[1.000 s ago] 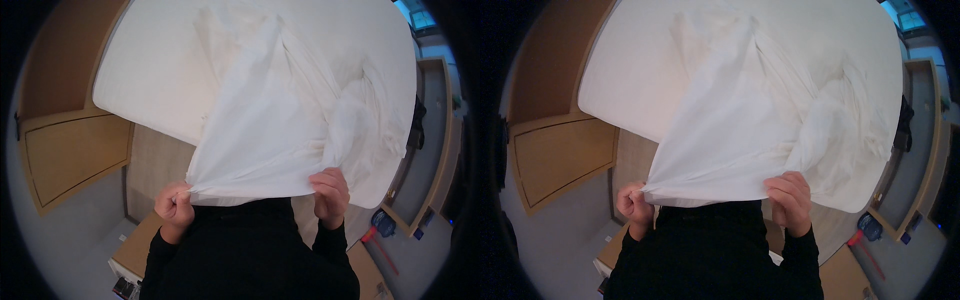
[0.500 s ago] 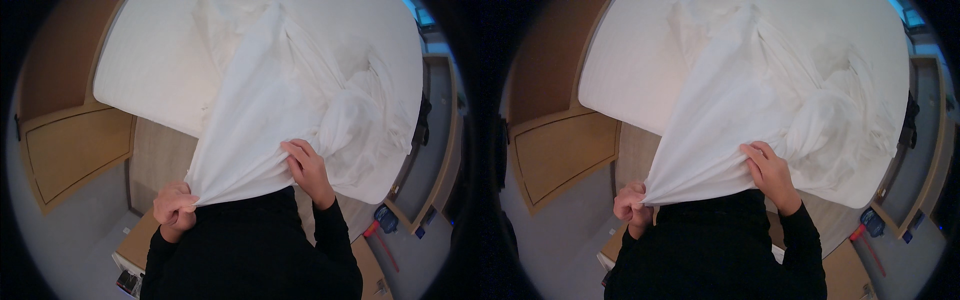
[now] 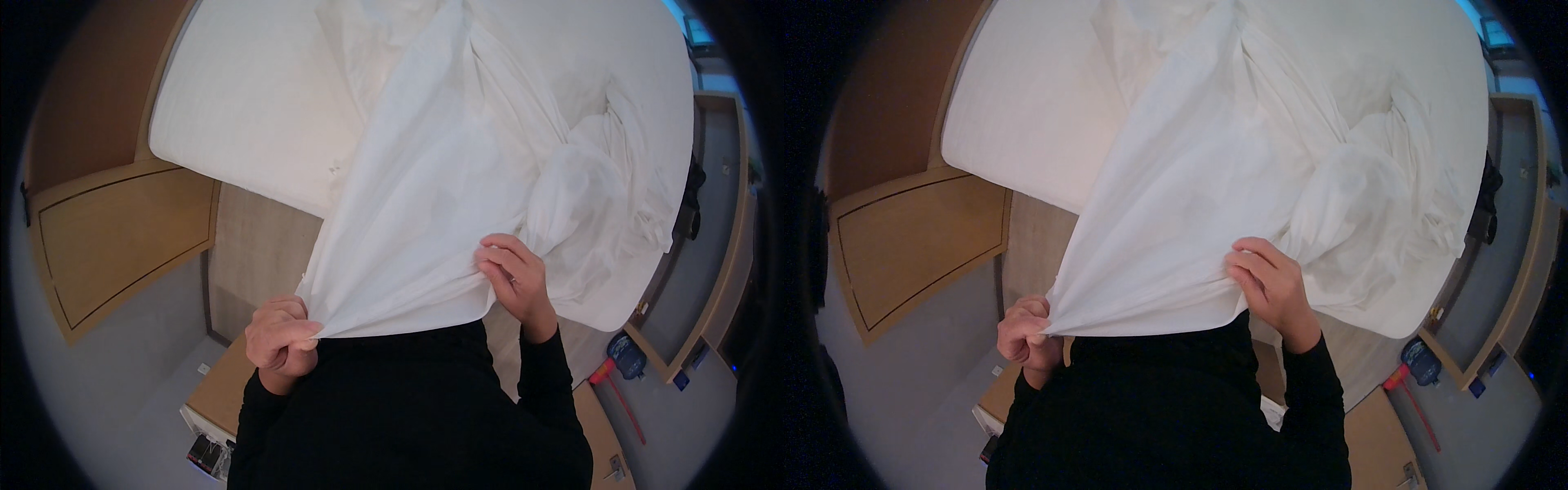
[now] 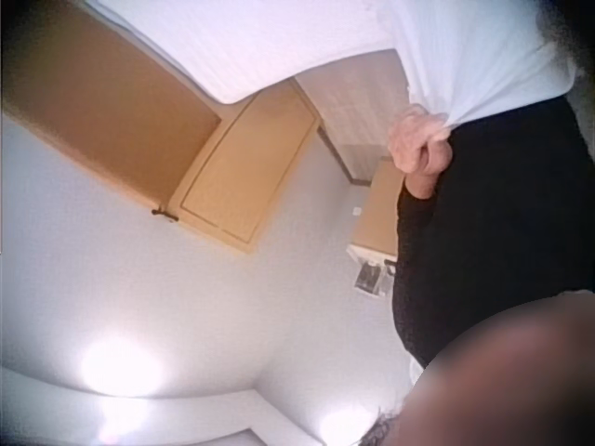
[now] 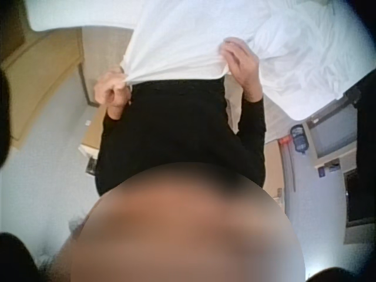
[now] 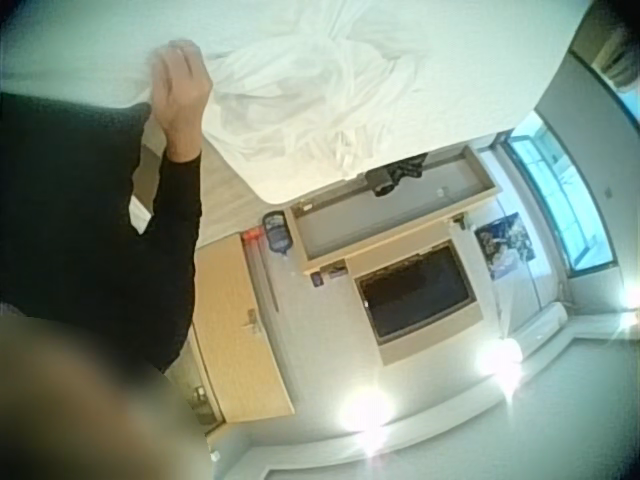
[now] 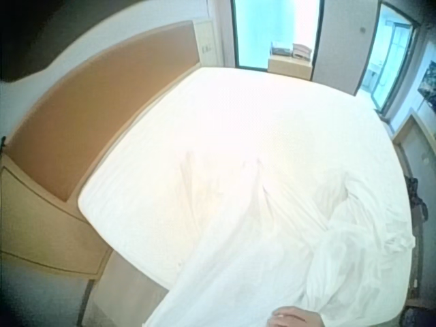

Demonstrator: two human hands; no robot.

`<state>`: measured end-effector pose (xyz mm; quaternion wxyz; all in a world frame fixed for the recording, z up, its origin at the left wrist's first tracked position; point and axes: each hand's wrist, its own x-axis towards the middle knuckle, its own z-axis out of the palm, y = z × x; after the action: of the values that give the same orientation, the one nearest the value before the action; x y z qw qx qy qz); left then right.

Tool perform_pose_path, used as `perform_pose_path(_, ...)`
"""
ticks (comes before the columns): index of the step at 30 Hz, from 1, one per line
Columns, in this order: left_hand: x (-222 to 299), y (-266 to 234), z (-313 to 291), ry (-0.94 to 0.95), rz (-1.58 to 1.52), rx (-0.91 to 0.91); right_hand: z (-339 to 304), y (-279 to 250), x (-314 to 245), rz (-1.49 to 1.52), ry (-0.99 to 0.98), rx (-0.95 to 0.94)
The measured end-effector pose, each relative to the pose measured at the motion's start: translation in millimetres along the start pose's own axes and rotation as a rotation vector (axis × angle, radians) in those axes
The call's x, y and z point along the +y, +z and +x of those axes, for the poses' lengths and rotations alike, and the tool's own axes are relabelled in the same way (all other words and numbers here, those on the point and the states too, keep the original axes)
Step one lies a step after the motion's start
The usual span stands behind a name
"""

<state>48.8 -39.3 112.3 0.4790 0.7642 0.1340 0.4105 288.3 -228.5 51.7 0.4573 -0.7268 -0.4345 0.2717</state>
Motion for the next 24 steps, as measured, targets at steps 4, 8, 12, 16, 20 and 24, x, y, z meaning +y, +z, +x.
perform_pose_path(4,1,-2,1,0.015,0.011,-0.026,3,0,4,0.016,-0.016,-0.076)
perform_pose_path(8,3,-3,1,0.001,0.036,-0.039,8,-10,9,-0.072,-0.120,-0.175)
perform_pose_path(12,2,-3,0,0.001,0.010,0.014,12,-8,11,-0.186,-0.190,0.053)
perform_pose_path(16,2,-3,-2,-0.037,0.015,0.080,18,-10,12,-0.251,-0.267,0.199)
perform_pose_path(20,1,-8,0,-0.096,0.104,0.049,22,-23,-1,0.019,-0.114,0.316)
perform_pose_path(24,-1,-12,2,-0.123,0.257,-0.018,38,-50,-36,-0.008,-0.337,0.530)
